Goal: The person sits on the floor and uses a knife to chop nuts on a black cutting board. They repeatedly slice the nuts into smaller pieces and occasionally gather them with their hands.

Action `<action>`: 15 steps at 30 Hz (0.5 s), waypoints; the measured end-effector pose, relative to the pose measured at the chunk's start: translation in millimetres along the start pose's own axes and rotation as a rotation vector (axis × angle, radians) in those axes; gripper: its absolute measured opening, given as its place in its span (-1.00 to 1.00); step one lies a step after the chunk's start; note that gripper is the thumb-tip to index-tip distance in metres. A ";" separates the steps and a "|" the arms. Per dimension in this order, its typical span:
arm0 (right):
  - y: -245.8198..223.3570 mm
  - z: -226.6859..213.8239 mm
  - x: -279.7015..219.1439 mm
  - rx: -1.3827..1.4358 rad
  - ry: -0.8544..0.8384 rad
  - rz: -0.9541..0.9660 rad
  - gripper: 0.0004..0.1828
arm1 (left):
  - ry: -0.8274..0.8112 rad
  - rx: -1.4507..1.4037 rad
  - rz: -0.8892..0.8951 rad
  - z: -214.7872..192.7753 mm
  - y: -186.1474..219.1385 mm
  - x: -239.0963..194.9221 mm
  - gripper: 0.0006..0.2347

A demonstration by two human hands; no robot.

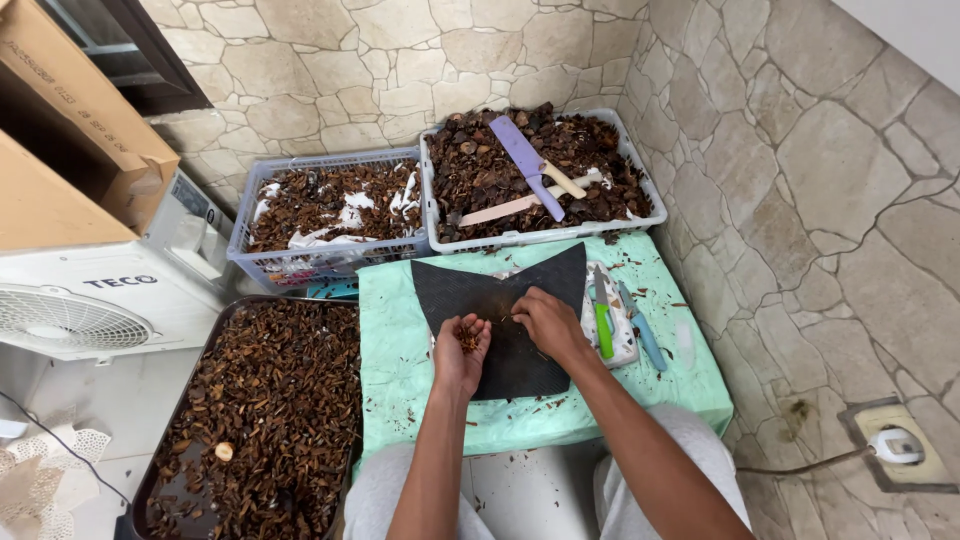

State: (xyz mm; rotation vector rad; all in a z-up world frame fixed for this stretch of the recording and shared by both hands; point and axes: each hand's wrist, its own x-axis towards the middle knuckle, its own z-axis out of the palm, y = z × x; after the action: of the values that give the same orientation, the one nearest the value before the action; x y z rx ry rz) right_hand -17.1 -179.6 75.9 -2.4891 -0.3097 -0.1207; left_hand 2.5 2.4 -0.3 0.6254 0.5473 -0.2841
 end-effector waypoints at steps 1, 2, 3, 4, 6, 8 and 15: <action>4.6 7.0 0.9 -0.002 -0.003 -0.001 -0.85 | 0.001 -0.003 -0.001 0.0 1.4 -0.6 -0.76; 9.9 13.3 1.3 -0.091 0.014 -0.026 -0.86 | 0.001 0.000 0.003 0.1 1.5 -1.5 -0.76; 15.3 19.6 1.6 -0.179 0.031 -0.052 -0.85 | 0.000 0.004 0.006 0.3 1.6 -2.4 -0.76; 17.1 22.4 0.5 -0.182 0.026 -0.054 -0.85 | 0.001 -0.001 0.005 1.1 1.6 -4.6 -0.76; 20.1 27.6 0.5 -0.296 0.025 -0.074 -0.84 | 0.002 0.018 0.011 4.3 4.2 -8.2 -0.75; 22.7 21.2 -5.0 -0.242 -0.002 -0.069 -0.85 | 0.003 0.022 0.009 5.1 4.1 -9.1 -0.76; 19.7 -17.5 -42.4 0.014 -0.206 0.026 -0.93 | 0.008 0.039 0.005 10.7 4.8 -12.4 -0.75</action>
State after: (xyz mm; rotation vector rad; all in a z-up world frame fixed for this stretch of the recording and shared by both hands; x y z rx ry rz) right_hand -53.5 -213.5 72.0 -2.4945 -0.3621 0.1486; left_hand -1.5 0.6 16.3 0.6663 0.5487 -0.2882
